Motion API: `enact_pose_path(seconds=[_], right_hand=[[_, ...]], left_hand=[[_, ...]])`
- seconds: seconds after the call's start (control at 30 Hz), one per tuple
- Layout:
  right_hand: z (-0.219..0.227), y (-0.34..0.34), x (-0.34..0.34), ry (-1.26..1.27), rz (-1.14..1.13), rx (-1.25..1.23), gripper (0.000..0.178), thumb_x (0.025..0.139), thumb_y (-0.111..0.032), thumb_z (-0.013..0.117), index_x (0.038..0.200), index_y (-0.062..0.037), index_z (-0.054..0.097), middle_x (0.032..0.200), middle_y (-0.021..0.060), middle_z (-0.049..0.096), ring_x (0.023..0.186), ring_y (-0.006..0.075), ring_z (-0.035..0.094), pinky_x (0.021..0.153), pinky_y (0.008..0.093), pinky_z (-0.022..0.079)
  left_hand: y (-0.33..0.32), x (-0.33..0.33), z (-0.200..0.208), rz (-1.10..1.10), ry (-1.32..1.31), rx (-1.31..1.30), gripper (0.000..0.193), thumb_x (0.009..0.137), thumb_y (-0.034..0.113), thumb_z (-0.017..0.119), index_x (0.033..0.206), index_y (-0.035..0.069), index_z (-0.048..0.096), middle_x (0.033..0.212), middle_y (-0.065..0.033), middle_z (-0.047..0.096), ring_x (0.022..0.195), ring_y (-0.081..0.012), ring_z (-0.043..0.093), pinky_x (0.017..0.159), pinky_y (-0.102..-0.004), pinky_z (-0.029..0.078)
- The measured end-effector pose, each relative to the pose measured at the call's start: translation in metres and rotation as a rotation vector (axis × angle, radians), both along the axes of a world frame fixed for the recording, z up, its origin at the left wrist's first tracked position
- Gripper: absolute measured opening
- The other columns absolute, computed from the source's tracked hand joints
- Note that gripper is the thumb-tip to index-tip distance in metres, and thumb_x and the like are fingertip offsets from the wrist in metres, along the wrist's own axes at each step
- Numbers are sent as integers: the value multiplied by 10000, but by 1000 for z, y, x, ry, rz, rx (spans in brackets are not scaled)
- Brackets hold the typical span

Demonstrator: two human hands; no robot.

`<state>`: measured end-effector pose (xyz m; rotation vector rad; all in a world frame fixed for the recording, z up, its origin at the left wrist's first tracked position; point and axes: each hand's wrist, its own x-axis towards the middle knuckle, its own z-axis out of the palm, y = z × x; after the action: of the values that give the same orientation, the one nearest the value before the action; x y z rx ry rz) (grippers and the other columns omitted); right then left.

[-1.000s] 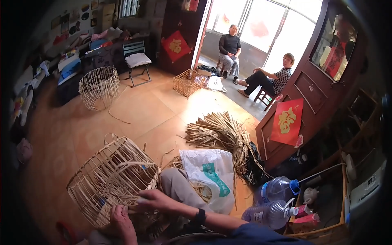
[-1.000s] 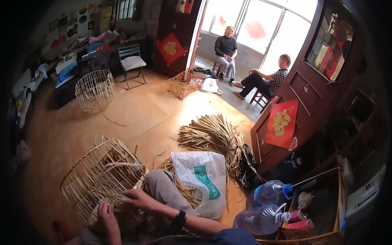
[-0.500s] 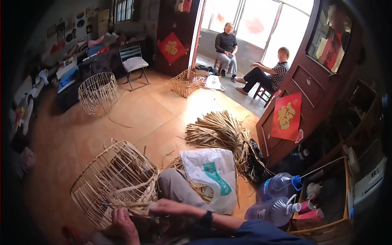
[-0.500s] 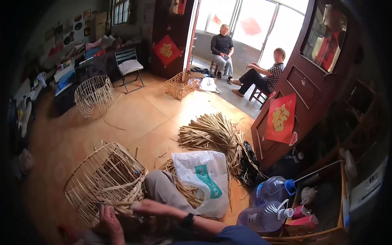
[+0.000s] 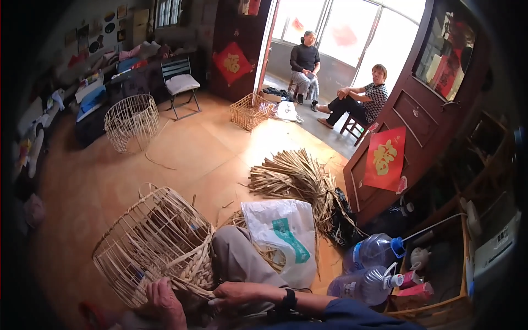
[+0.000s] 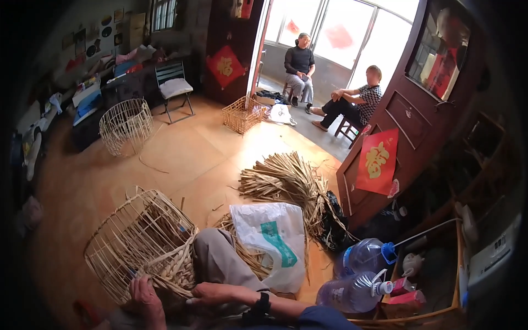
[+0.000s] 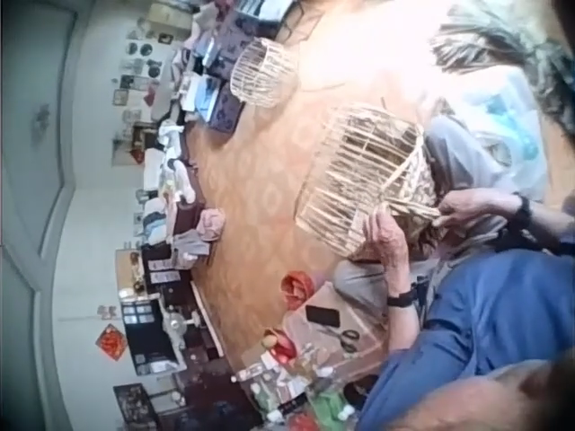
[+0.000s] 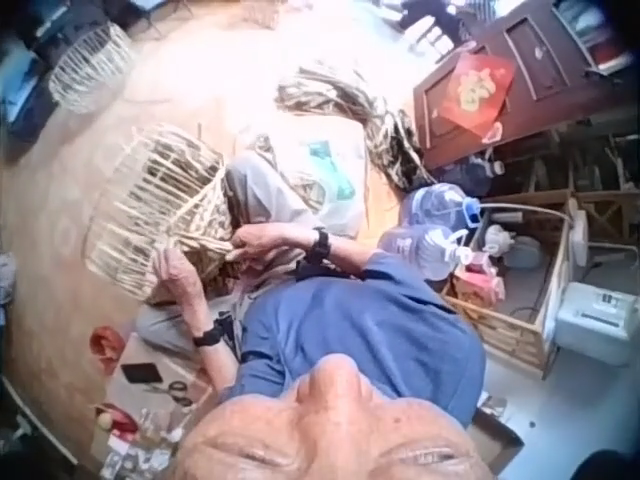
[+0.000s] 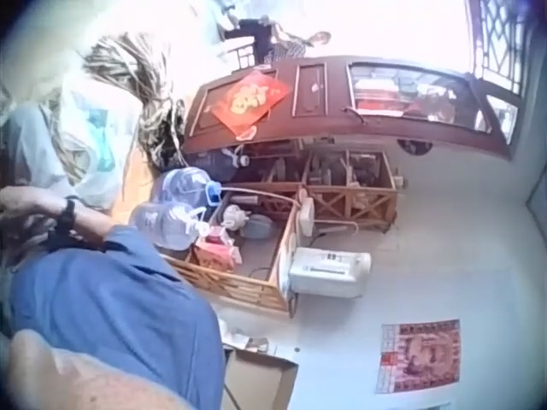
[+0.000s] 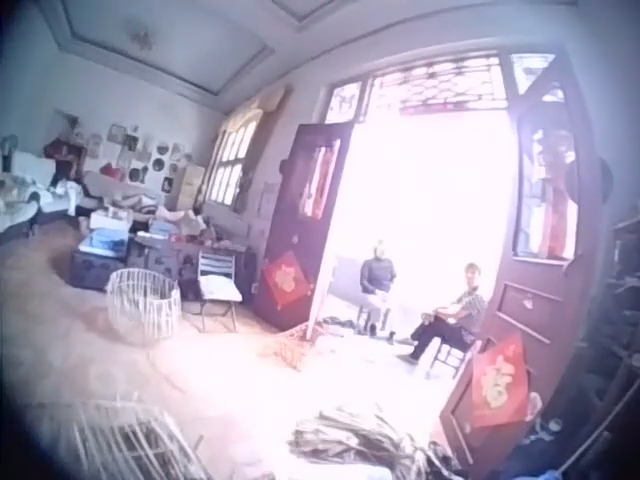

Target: Weaving a large bamboo or wicker basket using thin strips of material.

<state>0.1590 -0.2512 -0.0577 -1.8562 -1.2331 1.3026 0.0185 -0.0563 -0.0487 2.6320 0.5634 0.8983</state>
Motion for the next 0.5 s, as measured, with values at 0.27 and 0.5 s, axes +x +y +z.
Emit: enact_pose_path(seconds=[0.27,0.5], right_hand=[[-24,-72,66,1151,-743,723,278,1066,-293,629,1179,-46,689,904,26,685,602,42,454,542,202,362],[-6,-55,49,751,-1018,703,208,1067,-234,607,1130,-44,664,789,-9,596,609,55,466,565,208,385]], left_hand=[[25,-6,-25,-106,-135,-35,166,847,-37,695,979,63,706,896,-132,677,843,-336,646,792,-457,509],[28,0,-17,-167,-54,-258,159,885,-52,682,1014,34,715,956,-138,722,911,-328,708,817,-394,555]])
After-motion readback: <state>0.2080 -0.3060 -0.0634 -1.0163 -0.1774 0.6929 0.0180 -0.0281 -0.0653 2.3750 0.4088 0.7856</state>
